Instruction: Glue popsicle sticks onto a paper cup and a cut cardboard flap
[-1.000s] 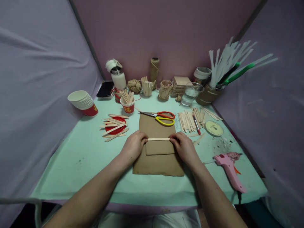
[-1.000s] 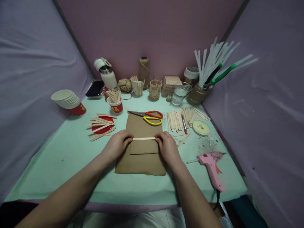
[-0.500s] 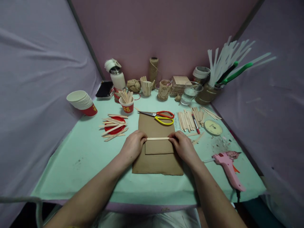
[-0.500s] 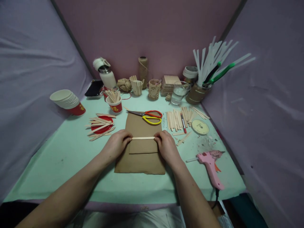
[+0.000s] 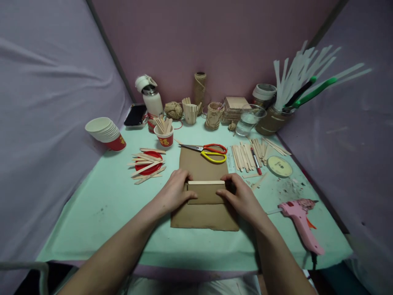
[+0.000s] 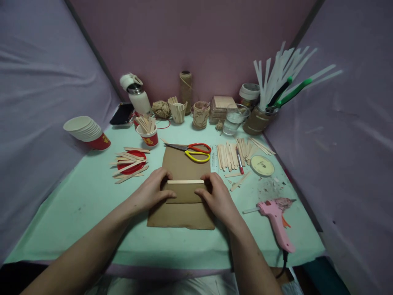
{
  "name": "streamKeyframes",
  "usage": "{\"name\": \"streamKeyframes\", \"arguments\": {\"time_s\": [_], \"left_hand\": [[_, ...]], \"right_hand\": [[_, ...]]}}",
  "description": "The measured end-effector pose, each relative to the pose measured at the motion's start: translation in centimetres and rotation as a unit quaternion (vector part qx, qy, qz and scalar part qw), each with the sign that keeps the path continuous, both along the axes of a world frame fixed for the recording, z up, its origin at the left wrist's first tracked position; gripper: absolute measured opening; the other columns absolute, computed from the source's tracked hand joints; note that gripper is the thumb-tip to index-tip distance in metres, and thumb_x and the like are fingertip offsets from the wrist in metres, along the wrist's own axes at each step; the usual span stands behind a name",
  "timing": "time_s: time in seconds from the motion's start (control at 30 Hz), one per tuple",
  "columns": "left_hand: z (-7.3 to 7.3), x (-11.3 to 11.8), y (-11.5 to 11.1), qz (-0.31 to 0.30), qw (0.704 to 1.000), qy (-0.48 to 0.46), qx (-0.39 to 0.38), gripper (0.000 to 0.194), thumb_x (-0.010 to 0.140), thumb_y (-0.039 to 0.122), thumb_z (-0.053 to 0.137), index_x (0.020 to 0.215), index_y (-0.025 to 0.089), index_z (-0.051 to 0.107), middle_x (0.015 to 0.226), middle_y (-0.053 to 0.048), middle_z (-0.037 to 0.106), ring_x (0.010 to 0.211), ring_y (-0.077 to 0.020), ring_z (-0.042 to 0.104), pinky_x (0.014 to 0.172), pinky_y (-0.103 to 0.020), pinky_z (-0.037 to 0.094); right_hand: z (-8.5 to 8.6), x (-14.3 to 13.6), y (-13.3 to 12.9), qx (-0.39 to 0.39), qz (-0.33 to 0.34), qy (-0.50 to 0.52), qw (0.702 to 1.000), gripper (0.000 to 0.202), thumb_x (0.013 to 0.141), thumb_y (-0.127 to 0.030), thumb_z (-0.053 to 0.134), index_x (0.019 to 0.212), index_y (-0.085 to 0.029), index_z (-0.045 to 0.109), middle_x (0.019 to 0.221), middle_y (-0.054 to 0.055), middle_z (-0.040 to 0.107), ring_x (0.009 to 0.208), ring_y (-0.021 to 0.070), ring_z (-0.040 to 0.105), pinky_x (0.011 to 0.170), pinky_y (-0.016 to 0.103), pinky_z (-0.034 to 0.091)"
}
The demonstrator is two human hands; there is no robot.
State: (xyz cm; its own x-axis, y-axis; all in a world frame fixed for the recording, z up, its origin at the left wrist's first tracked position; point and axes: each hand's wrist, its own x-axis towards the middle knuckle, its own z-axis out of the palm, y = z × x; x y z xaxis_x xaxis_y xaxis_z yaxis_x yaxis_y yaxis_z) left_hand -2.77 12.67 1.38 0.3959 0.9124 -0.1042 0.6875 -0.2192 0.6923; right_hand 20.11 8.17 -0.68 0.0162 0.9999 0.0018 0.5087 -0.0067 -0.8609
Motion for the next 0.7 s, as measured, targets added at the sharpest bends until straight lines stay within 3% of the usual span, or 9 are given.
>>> {"name": "streamKeyframes", "arguments": {"time_s": [0.13, 0.27, 0.37, 0.57, 0.7], "left_hand": [[0.12, 0.43, -0.19, 0.048, 0.995, -0.081, -0.042, 0.025, 0.072, 0.023, 0.068, 0.09, 0.022, 0.052, 0.076, 0.004, 0.057, 0.07, -0.0154, 0.055, 0.064, -0.027, 0.044], [0.07, 0.76, -0.31, 0.071, 0.989, -0.129, 0.009, 0.021, 0.074, 0.024, 0.066, 0.095, 0.022, 0.061, 0.093, -0.001, 0.066, 0.083, -0.0173, 0.061, 0.077, -0.03, 0.049], [-0.13, 0.75, -0.26, 0.063, 0.989, -0.125, 0.037, 0.014, 0.075, 0.025, 0.065, 0.088, 0.021, 0.066, 0.092, -0.002, 0.068, 0.087, -0.0193, 0.062, 0.081, -0.032, 0.049], [-0.33, 0.74, -0.16, 0.074, 0.975, -0.2, -0.063, 0.028, 0.074, 0.032, 0.067, 0.099, 0.019, 0.07, 0.096, -0.004, 0.072, 0.086, -0.0205, 0.065, 0.076, -0.032, 0.052], [-0.28, 0.85, -0.07, 0.076, 0.971, -0.213, -0.073, 0.026, 0.076, 0.037, 0.064, 0.092, 0.018, 0.074, 0.093, -0.006, 0.074, 0.085, -0.0213, 0.066, 0.077, -0.032, 0.051]], "right_hand": [[0.06, -0.24, -0.28, -0.005, -0.028, 0.094, 0.995, 0.021, 0.077, -0.031, 0.061, 0.094, -0.023, 0.054, 0.08, 0.0, 0.058, 0.073, 0.0176, 0.055, 0.068, 0.031, 0.044], [0.25, -0.47, -0.32, 0.037, -0.048, 0.099, 0.993, 0.02, 0.076, -0.031, 0.062, 0.093, -0.022, 0.057, 0.083, 0.002, 0.062, 0.077, 0.0183, 0.057, 0.072, 0.033, 0.046], [0.51, -0.53, -0.31, 0.035, -0.044, 0.097, 0.994, 0.018, 0.075, -0.032, 0.062, 0.09, -0.022, 0.061, 0.083, 0.002, 0.066, 0.076, 0.0189, 0.058, 0.071, 0.034, 0.047], [0.66, -0.5, -0.32, 0.033, -0.059, 0.117, 0.991, 0.019, 0.078, -0.037, 0.062, 0.086, -0.021, 0.065, 0.076, 0.002, 0.066, 0.071, 0.0182, 0.059, 0.069, 0.033, 0.048], [0.6, -0.5, -0.26, 0.041, -0.064, 0.128, 0.989, 0.019, 0.077, -0.038, 0.064, 0.084, -0.02, 0.066, 0.077, 0.002, 0.066, 0.072, 0.0183, 0.059, 0.068, 0.032, 0.048]]}}
